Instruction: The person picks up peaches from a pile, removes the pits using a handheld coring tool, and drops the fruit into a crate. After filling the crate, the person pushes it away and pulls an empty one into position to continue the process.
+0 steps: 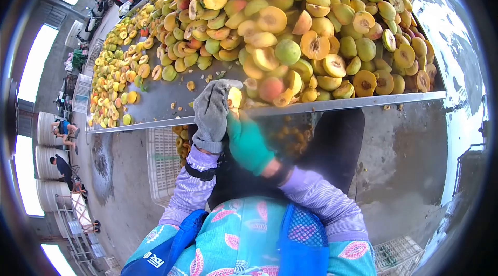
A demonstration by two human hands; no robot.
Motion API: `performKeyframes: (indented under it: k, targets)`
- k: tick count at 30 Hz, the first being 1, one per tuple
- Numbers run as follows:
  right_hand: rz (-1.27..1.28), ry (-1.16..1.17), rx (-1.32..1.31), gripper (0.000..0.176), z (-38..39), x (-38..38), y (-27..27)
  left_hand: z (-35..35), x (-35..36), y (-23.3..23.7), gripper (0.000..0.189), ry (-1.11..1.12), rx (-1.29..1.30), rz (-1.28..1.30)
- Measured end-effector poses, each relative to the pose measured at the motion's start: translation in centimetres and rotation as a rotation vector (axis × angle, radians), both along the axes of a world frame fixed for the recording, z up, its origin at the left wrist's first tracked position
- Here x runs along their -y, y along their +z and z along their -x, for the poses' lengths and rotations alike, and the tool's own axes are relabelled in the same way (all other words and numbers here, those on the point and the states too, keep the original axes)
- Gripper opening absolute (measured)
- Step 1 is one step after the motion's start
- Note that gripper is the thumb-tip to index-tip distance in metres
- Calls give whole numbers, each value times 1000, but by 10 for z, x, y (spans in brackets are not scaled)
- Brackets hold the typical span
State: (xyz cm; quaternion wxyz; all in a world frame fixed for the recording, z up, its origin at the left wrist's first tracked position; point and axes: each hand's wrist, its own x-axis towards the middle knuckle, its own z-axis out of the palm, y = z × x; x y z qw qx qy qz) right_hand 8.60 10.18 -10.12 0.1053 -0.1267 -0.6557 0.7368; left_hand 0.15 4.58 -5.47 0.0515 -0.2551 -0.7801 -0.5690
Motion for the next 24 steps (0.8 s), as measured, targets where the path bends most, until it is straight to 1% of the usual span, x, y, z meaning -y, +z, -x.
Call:
performKeyframes:
  k: [2, 3, 5, 6, 7, 9, 12, 13, 15, 17, 18, 19, 20, 21, 22, 23, 24]
  targets:
    - [-62, -54, -33, 22, -5, 4, -2, 9, 3, 5, 28, -145, 220, -38]
    - [140, 39, 66, 24, -7, 3, 6, 12, 5, 8, 27, -212, 331, -63]
    - [539, 217, 245, 30, -4, -11, 41, 12, 2, 18, 24, -144, 431, 85]
    - [741, 301, 335, 34, -4, -15, 49, 11, 0, 24, 23, -114, 483, 163]
    - [951, 409, 230, 37, -4, -16, 45, 12, 0, 30, 22, -123, 579, 158]
    - [1360, 625, -4, 44, -3, -19, 34, 18, 0, 21, 24, -303, 438, -60]
    - [1285, 550, 74, 42, -8, -21, 40, 13, 4, 17, 28, -376, 494, -287]
    - [1357, 591, 54, 42, -8, -20, 38, 9, 3, 12, 27, -320, 462, -320]
    - [1507, 678, 14, 41, -7, -15, 35, 2, 10, 15, 26, -302, 565, -368]
    - [1164, 664, 180, 40, -10, -14, 45, 0, 29, 27, 24, -369, 847, -394]
    - [992, 654, 269, 39, -14, -12, 50, -2, 33, 27, 26, -347, 798, -351]
    - [946, 658, 233, 38, -16, -8, 52, -3, 36, 27, 29, -320, 749, -314]
    - [1202, 777, 179, 37, -15, -4, 46, -3, 39, 28, 31, -295, 696, -275]
    - [1455, 890, 110, 37, -10, 0, 38, 2, 41, 27, 41, -330, 612, -222]
    - [1702, 1000, 27, 37, -4, 2, 35, 1, 42, 31, 43, -288, 739, -333]
    - [1731, 1060, -41, 37, -1, 4, 35, -3, 42, 39, 44, -247, 865, -444]
    - [1719, 1088, -38, 38, -1, 7, 38, -8, 45, 42, 46, -201, 996, -553]
